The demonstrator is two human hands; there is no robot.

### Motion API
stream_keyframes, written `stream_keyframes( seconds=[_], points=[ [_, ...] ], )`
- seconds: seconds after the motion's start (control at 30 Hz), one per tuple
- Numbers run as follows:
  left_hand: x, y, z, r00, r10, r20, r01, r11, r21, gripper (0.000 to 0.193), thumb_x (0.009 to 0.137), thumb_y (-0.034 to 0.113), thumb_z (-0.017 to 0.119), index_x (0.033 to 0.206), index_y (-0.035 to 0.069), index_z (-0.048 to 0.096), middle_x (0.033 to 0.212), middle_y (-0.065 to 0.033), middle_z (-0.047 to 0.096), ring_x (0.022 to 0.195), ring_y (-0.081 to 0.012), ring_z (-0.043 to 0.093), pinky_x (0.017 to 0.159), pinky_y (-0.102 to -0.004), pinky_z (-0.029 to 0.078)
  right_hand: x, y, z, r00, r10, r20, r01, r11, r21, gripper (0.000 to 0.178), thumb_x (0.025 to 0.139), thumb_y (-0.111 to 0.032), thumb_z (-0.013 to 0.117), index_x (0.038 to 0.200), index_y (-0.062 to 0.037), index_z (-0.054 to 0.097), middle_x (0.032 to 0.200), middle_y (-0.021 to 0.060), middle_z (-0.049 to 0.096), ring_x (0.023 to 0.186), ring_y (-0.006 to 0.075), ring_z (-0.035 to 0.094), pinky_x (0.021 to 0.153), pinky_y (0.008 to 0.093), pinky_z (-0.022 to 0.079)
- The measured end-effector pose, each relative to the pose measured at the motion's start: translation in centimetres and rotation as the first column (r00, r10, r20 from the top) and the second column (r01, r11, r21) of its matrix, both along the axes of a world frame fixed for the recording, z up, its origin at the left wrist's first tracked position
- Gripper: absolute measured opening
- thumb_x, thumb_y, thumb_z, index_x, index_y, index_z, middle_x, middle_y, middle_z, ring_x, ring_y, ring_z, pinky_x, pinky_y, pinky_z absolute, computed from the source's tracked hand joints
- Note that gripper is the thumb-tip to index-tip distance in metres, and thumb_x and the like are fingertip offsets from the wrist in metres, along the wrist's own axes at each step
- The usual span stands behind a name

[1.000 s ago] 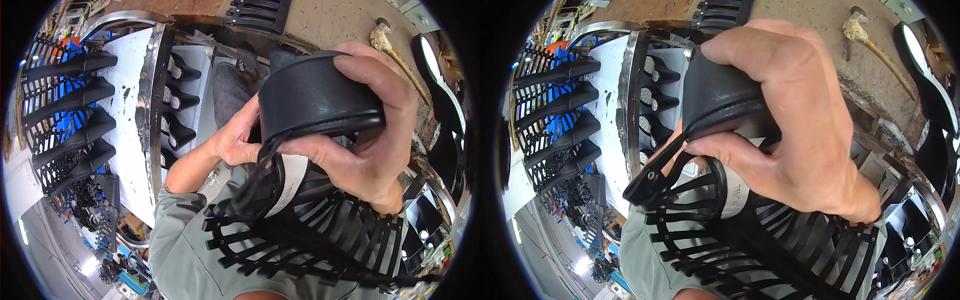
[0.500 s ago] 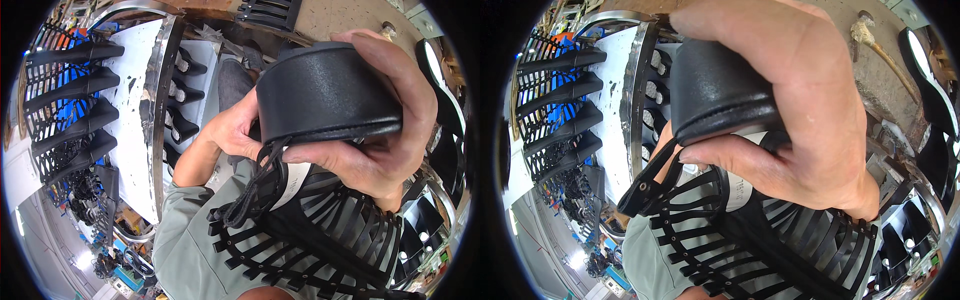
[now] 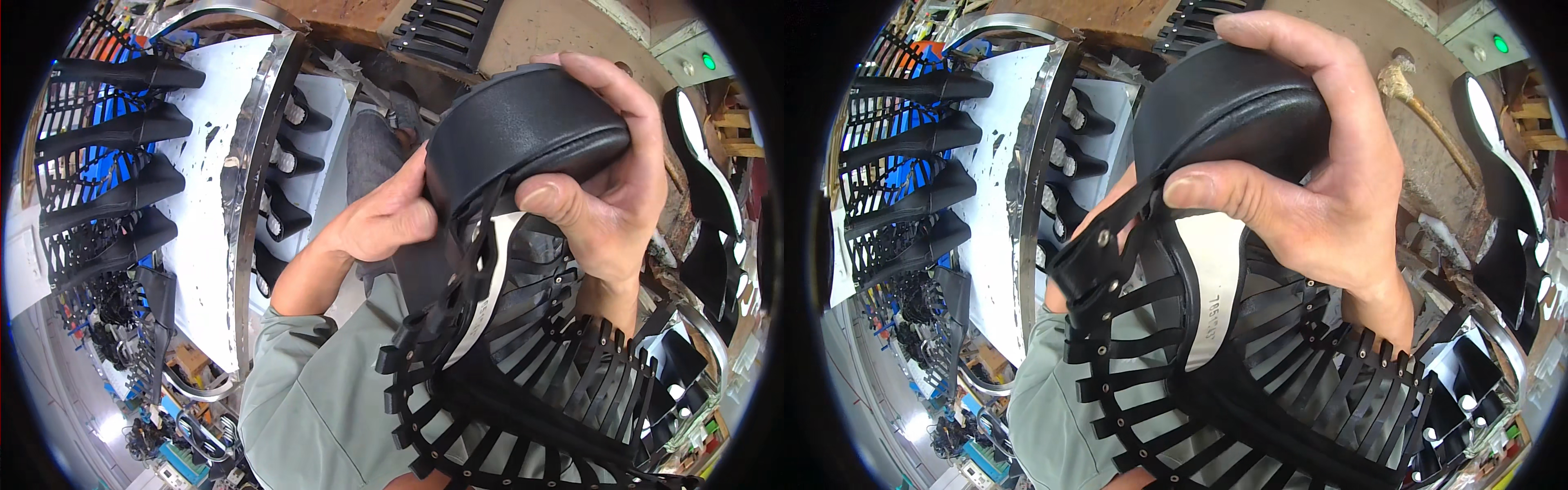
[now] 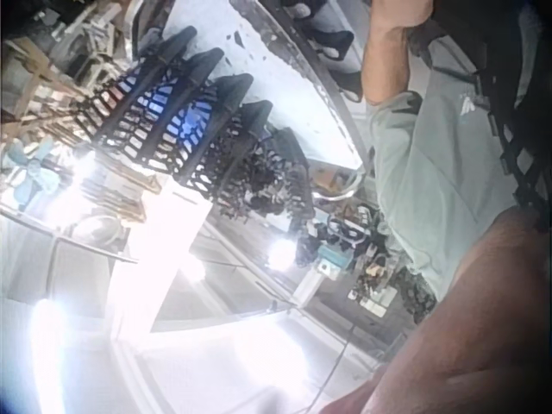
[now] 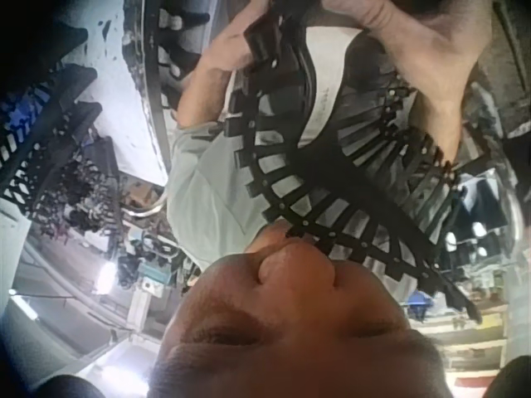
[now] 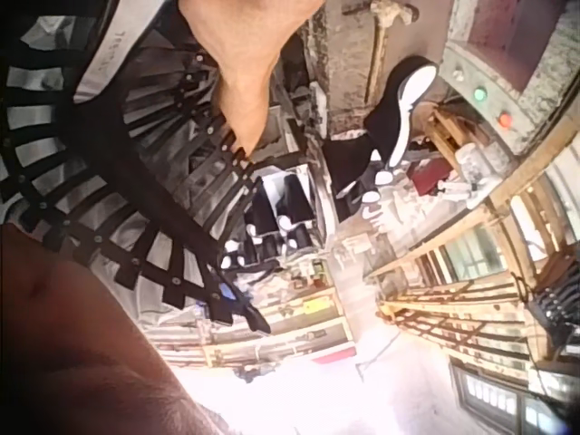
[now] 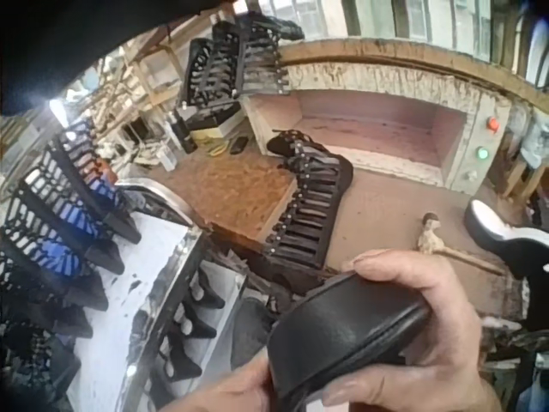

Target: Assembling and hammering soles onto high-heeled sandals in a shoe factory.

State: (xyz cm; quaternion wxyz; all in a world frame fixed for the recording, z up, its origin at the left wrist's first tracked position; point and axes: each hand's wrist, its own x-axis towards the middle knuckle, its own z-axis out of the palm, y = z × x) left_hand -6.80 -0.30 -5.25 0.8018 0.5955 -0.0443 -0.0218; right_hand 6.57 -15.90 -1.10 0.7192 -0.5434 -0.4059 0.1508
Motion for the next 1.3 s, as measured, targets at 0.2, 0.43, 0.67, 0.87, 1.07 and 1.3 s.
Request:
stream_keyframes(
  seconds=[0.2, 0.43, 0.67, 0.87, 1.07, 1.3],
  points=[
    [0.5, 0.7, -0.2, 0.993, -0.102, -0.058, 0.090, 0.980, -0.176, 0.098, 0.076, 0.059, 0.069, 0.140, -0.006, 0.032, 0.132, -0.0141, 0.049, 0.123, -0.0226, 0.046, 0.104, -0.0354, 0.036, 1.4, -0.2, 1.5, 0.846, 0.099, 0.524, 0.033, 0.971, -0.238, 0.082, 0.046, -0.021, 0.091, 0.118, -0.0009, 0.057, 0.117, 0.0114, 0.058, 0.105, 0.0221, 0.059, 0.089, 0.0307, 0.047],
    [0.1, -0.8, 1.3, 0.992, 0.051, -0.114, -0.074, 0.976, -0.206, 0.093, 0.074, 0.051, 0.070, 0.137, -0.007, 0.034, 0.130, -0.0161, 0.049, 0.120, -0.0228, 0.048, 0.103, -0.0352, 0.037, 0.6, 0.0, 1.4, 0.821, -0.004, 0.571, 0.102, 0.985, -0.139, 0.088, 0.046, -0.025, 0.091, 0.120, 0.0000, 0.052, 0.114, 0.0145, 0.057, 0.102, 0.0230, 0.060, 0.086, 0.0323, 0.050],
    [-0.9, 0.3, -0.2, 0.999, 0.053, 0.005, -0.052, 0.996, -0.068, 0.106, 0.073, 0.059, 0.073, 0.142, -0.006, 0.025, 0.137, -0.0136, 0.043, 0.126, -0.0215, 0.042, 0.106, -0.0362, 0.032, 1.0, 0.3, 0.2, 0.867, 0.056, 0.495, -0.023, 0.997, -0.073, 0.092, 0.050, -0.027, 0.090, 0.123, 0.0061, 0.047, 0.122, 0.0201, 0.052, 0.106, 0.0256, 0.059, 0.090, 0.0340, 0.051],
    [-2.6, 0.4, 0.5, 0.978, 0.128, -0.167, -0.123, 0.992, 0.040, 0.100, 0.077, 0.049, 0.074, 0.144, -0.005, 0.022, 0.138, -0.0127, 0.041, 0.128, -0.0218, 0.038, 0.108, -0.0365, 0.028, -0.2, 0.4, -1.3, 0.952, -0.058, 0.300, 0.091, 0.991, -0.097, 0.093, 0.064, -0.025, 0.086, 0.134, 0.0068, 0.034, 0.129, 0.0225, 0.049, 0.117, 0.0284, 0.052, 0.100, 0.0391, 0.043],
    [-2.8, 0.6, 1.2, 0.982, 0.178, -0.059, -0.171, 0.979, 0.113, 0.094, 0.079, 0.044, 0.075, 0.143, -0.005, 0.025, 0.136, -0.0114, 0.042, 0.128, -0.0210, 0.037, 0.108, -0.0347, 0.026, -2.9, -5.0, -2.4, 0.966, -0.170, 0.195, 0.193, 0.975, -0.109, 0.063, 0.067, -0.009, 0.084, 0.119, 0.0065, 0.051, 0.098, 0.0139, 0.062, 0.083, 0.0171, 0.061, 0.074, 0.0275, 0.051],
    [-2.7, 0.6, 0.8, 0.972, 0.237, -0.010, -0.236, 0.971, 0.033, 0.098, 0.077, 0.044, 0.076, 0.143, -0.005, 0.024, 0.139, -0.0131, 0.039, 0.129, -0.0216, 0.036, 0.109, -0.0350, 0.025, -6.0, -4.9, -1.9, 0.973, 0.185, 0.139, -0.125, 0.926, -0.357, 0.038, 0.069, -0.014, 0.084, 0.096, 0.0025, 0.062, 0.084, 0.0105, 0.063, 0.064, 0.0136, 0.058, 0.056, 0.0249, 0.048]
  ],
)
